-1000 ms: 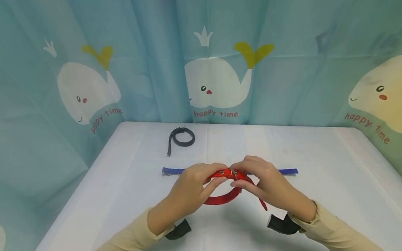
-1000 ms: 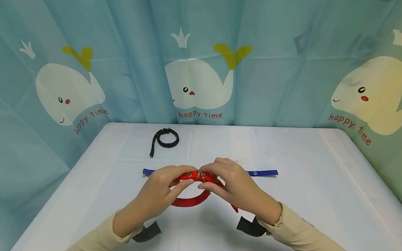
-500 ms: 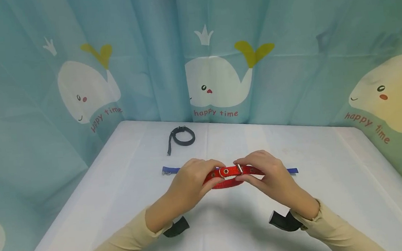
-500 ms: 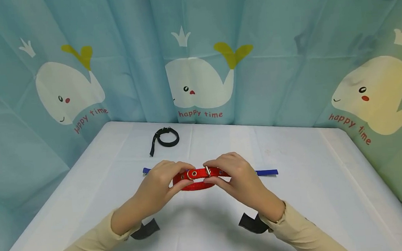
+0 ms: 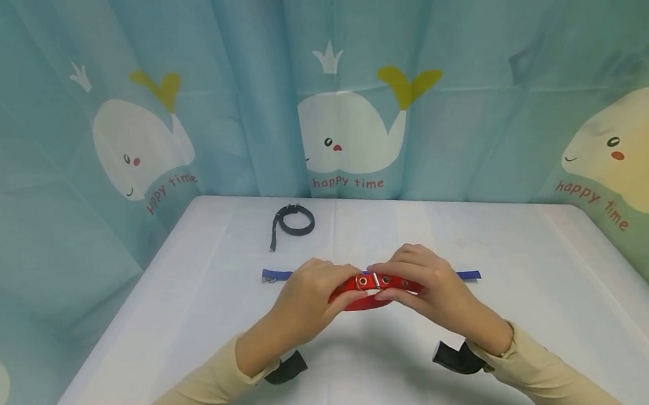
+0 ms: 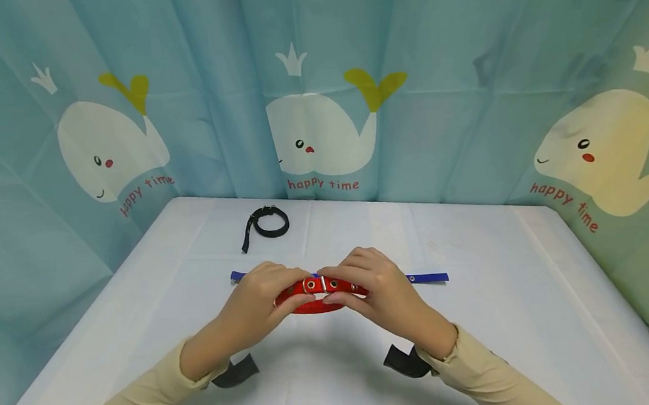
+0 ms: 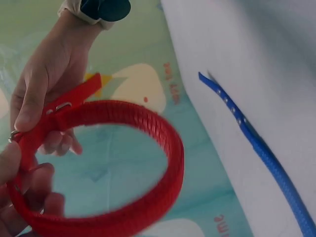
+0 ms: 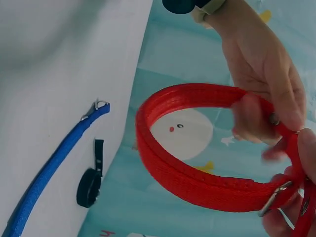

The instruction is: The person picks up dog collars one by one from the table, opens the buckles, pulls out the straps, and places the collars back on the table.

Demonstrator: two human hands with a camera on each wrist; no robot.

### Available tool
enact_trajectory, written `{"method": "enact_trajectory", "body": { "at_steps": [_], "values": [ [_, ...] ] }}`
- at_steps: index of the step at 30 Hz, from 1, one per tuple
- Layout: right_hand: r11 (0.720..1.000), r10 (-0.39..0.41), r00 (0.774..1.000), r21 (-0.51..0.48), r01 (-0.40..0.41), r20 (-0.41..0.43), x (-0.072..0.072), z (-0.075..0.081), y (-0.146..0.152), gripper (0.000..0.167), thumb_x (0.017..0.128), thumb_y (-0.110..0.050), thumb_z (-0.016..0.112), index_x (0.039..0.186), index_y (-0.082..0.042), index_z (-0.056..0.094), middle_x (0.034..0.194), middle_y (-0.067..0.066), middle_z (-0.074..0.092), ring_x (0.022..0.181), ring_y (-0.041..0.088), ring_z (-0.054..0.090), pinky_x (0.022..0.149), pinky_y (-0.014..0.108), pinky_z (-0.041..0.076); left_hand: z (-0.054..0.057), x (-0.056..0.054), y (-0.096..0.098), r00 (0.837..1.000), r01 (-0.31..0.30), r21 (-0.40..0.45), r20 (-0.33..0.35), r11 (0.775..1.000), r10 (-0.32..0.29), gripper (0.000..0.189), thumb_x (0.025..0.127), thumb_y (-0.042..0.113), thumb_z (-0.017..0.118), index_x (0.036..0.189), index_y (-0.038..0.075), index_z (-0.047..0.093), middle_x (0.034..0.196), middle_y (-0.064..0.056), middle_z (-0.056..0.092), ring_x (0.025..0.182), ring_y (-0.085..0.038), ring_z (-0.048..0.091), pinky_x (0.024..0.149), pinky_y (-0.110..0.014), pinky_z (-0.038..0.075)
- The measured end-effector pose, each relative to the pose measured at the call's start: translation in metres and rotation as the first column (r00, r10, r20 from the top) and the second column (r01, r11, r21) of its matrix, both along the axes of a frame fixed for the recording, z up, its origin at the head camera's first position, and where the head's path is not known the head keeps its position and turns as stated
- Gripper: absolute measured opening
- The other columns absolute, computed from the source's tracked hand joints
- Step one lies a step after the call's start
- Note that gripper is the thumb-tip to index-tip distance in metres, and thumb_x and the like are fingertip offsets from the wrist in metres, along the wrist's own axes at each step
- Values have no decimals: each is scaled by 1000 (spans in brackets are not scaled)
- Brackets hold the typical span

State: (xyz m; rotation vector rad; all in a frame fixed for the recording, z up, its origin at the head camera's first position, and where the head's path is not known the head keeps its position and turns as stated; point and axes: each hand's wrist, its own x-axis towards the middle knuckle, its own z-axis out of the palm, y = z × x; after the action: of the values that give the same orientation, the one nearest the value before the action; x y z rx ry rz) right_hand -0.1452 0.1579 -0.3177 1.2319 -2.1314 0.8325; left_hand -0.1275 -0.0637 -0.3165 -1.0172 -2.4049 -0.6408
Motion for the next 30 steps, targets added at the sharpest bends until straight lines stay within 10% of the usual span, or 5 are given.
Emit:
{"method": "enact_trajectory", "body": {
  "at_steps": [17, 30],
  "values": [
    [998, 58, 994, 41, -55, -89, -3, 2, -2, 29, 93, -34, 53, 89, -8, 66, 79, -1, 68, 72, 11, 60, 81, 24, 46, 2, 0, 5, 999, 37, -20, 7, 999, -37, 23, 85, 25, 69, 105, 14, 65, 85, 7, 71, 74, -6, 62, 76, -24, 48],
    [985, 45, 968, 175, -1, -249, -3, 5, -3, 33, 96, -32, 49, 85, -9, 70, 77, -2, 68, 71, 12, 59, 70, 27, 50, 8, -2, 5, 989, -111, -132, -115, 985, 96, 11, 73, 25, 72, 80, 20, 65, 60, 10, 60, 55, -7, 43, 59, -20, 36]
  ]
}}
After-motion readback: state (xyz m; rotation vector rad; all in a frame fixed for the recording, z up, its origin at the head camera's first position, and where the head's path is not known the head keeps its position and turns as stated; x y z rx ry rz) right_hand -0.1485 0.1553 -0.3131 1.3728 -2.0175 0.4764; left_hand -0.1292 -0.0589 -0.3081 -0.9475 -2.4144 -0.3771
